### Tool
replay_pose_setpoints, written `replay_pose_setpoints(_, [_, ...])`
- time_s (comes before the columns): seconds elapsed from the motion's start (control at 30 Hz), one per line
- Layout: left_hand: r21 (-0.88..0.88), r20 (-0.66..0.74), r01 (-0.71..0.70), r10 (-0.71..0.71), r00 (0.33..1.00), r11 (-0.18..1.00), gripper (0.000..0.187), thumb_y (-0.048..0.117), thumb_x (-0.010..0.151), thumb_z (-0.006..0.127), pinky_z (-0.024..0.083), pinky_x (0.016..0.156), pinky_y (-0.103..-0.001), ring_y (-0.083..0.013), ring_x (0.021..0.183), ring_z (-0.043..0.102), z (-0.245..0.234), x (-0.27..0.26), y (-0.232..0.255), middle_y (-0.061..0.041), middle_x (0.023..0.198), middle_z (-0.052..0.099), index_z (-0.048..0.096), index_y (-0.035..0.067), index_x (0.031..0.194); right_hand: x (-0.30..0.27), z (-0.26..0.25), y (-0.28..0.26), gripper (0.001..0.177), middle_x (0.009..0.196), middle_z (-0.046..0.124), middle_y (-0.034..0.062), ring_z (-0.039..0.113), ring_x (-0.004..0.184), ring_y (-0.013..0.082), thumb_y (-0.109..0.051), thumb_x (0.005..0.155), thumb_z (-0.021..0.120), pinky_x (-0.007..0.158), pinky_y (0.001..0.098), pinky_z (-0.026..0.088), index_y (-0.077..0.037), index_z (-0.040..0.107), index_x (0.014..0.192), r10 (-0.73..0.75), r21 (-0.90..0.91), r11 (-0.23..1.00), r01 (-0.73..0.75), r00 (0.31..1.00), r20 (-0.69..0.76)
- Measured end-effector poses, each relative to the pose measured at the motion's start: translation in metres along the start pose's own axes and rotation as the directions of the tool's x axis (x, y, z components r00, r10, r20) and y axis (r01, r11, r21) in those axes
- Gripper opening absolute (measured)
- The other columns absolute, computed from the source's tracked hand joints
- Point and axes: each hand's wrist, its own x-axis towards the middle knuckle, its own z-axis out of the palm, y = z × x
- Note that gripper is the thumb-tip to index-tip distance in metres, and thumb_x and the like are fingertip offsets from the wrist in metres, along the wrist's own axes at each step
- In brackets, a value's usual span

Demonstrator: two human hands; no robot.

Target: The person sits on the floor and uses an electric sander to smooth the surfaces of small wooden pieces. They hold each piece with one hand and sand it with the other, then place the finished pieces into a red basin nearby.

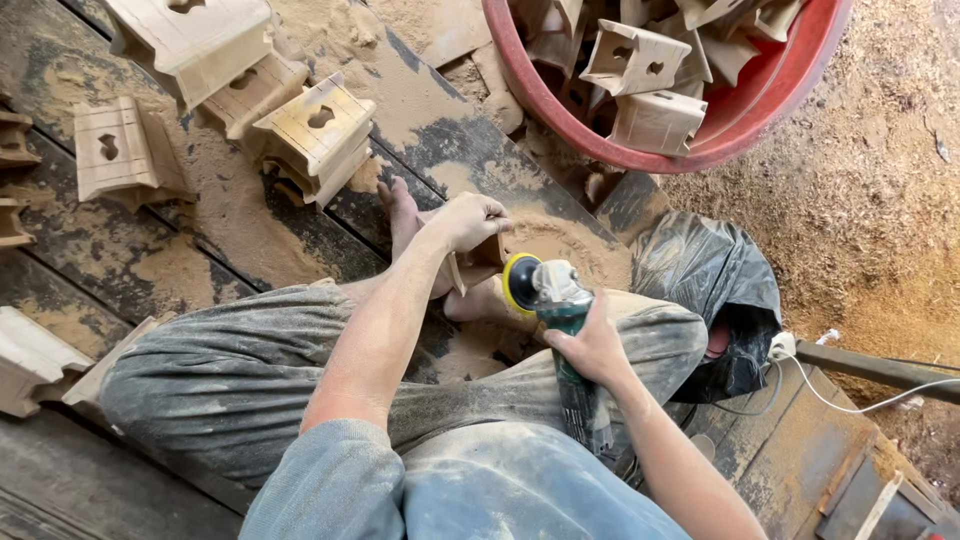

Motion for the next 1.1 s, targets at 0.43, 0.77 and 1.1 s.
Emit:
replay_pose_setpoints(0.43, [0.002,-0.014,-0.014,0.014,1.0,1.0,0.02,0.042,0.092,0.066,0.056,0.094,-0.049,-0.0348,0.111,0.068,0.003,-0.002,0.002,-0.009,0.103,0.076,0.078,0.029,0.1,0.013,0.007,0.016,0.104,0.135,0.056,0.0337,0.053,0.132,0.0458,-0.035,0.071,0.083,0.113,0.0541,0.043,-0.016,0.02,0.152,-0.012,-0.03,0.999,0.013,1.0,0.028])
replay_pose_setpoints(0.77, [0.057,-0.011,0.032,-0.031,0.999,0.998,0.023,0.049,0.091,0.062,0.055,0.096,-0.044,-0.0298,0.112,0.07,0.006,-0.002,-0.003,-0.004,0.101,0.077,0.078,0.035,0.098,0.005,0.008,0.003,0.101,0.136,0.057,0.0323,0.054,0.133,0.0436,-0.04,0.071,0.082,0.115,0.0525,0.043,-0.02,0.024,0.151,-0.002,-0.031,1.0,0.004,0.999,0.044])
replay_pose_setpoints(1.1, [0.021,-0.038,0.034,-0.033,0.999,0.999,0.02,0.047,0.089,0.065,0.055,0.093,-0.044,-0.0295,0.109,0.07,0.004,0.0,0.003,-0.004,0.097,0.077,0.078,0.033,0.096,0.0,0.005,-0.001,0.101,0.136,0.058,0.0317,0.054,0.133,0.043,-0.041,0.072,0.081,0.115,0.052,0.042,-0.019,0.022,0.151,0.029,-0.036,0.999,-0.028,0.999,0.031])
